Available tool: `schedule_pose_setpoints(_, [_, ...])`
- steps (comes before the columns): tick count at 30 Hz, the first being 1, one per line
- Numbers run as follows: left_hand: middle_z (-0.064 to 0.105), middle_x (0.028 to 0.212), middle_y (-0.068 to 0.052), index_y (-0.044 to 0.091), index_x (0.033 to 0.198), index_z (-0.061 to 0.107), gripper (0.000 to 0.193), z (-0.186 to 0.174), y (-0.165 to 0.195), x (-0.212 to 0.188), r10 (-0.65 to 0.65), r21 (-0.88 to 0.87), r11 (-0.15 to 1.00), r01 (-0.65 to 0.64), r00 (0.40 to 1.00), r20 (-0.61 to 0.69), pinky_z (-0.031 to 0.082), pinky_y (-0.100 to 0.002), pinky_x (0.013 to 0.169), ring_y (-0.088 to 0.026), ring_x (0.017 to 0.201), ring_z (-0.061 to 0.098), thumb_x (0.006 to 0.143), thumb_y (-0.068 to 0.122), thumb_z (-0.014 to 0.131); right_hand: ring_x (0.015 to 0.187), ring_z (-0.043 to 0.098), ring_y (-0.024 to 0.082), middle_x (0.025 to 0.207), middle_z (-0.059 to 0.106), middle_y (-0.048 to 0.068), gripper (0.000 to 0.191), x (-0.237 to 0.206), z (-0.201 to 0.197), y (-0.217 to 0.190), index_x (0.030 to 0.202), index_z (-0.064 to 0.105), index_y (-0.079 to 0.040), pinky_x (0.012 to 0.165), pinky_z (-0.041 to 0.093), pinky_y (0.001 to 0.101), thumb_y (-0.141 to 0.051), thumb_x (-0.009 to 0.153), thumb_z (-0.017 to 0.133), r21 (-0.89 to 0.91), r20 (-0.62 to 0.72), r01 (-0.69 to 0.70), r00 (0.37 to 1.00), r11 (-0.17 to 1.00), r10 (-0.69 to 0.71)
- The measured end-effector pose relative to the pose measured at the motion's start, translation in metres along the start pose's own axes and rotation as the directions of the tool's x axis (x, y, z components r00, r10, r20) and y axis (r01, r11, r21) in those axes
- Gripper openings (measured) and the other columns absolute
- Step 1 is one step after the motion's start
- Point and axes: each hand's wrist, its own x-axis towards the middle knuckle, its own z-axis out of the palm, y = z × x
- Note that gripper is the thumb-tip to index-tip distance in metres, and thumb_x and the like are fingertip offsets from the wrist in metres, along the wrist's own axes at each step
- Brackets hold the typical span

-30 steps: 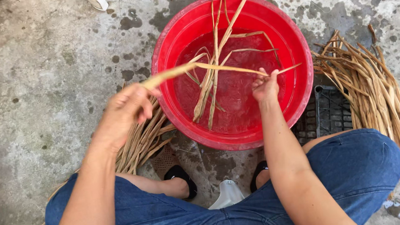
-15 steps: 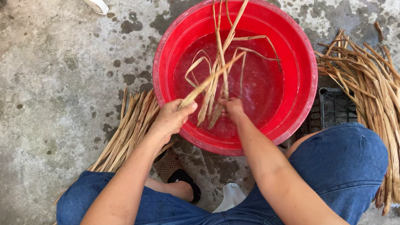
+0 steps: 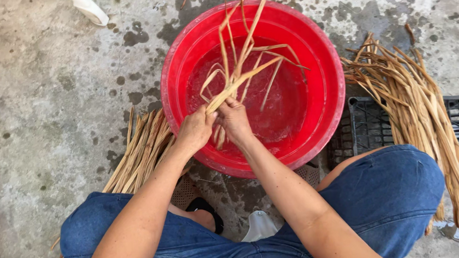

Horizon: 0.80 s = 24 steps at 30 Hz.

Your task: The person sits on the ground in front of a red basin of water and soaks bundles of dried leaf strips, dipping and swishing each bundle in the water, then sets the wet bundle on a pile beside the basin and takes the next dry bundle.

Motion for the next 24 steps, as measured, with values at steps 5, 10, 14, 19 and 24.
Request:
schedule_pose_setpoints(5, [0.068,0.077,-0.015,0.003,0.112,0.063,0.038,0.0,0.032,-0.02,-0.15,0.153,0.981,0.119,0.966,0.212,0.056,-0.047,0.065,-0.032,0.071,0.07,0.11,0.035,0.042,0.048,0.047,0.011,0.065,0.061,0.003,0.027,0.007,-0.016,-0.007,0.089,0.067,-0.005,0.04,0.034,0.0264,-0.028,0.101,0.064,-0.186,-0.143,-0.114,0.986,0.976,0.088])
schedule_pose_setpoints(10, [0.062,0.07,0.0,0.008,0.095,0.074,0.029,-0.016,0.044,-0.049,0.053,-0.133,0.991,-0.021,0.97,0.238,0.048,-0.036,0.063,-0.015,0.065,0.059,0.103,0.028,0.053,0.04,0.035,0.01,0.061,0.054,-0.003,0.018,0.04,-0.1,-0.03,0.087,0.061,-0.017,0.037,0.023,0.0275,-0.027,0.1,0.054,0.063,-0.306,-0.099,0.945,0.993,0.114])
schedule_pose_setpoints(14, [0.046,0.064,0.004,0.011,0.094,0.074,0.024,-0.078,0.044,-0.069,-0.103,-0.371,0.897,0.241,0.929,0.355,0.034,-0.029,0.051,-0.01,0.055,0.041,0.104,0.026,0.058,0.046,0.037,0.009,0.07,0.056,-0.004,0.018,0.061,-0.155,-0.071,0.093,0.063,-0.019,0.042,0.027,0.0278,-0.03,0.105,0.055,0.165,-0.42,0.038,0.907,0.986,0.035])
schedule_pose_setpoints(19, [0.054,0.067,0.003,0.01,0.103,0.071,0.022,-0.169,0.037,-0.092,-0.083,-0.883,0.468,-0.021,0.994,-0.067,0.037,-0.023,0.047,-0.006,0.055,0.045,0.109,0.026,0.057,0.058,0.052,0.013,0.074,0.06,0.003,0.035,0.061,-0.156,-0.085,0.098,0.064,-0.008,0.051,0.043,0.0287,-0.04,0.106,0.049,0.183,-0.336,0.106,0.941,0.977,-0.039])
schedule_pose_setpoints(24, [0.065,0.079,0.002,0.014,0.115,0.068,0.018,-0.187,0.03,-0.079,-0.208,-0.923,0.323,-0.207,0.936,-0.283,0.054,-0.024,0.057,-0.006,0.064,0.061,0.105,0.025,0.058,0.056,0.055,0.011,0.074,0.063,0.002,0.01,0.046,-0.097,-0.021,0.103,0.067,-0.011,0.045,0.043,0.0265,-0.02,0.099,0.065,-0.34,-0.384,-0.287,0.912,0.896,0.146])
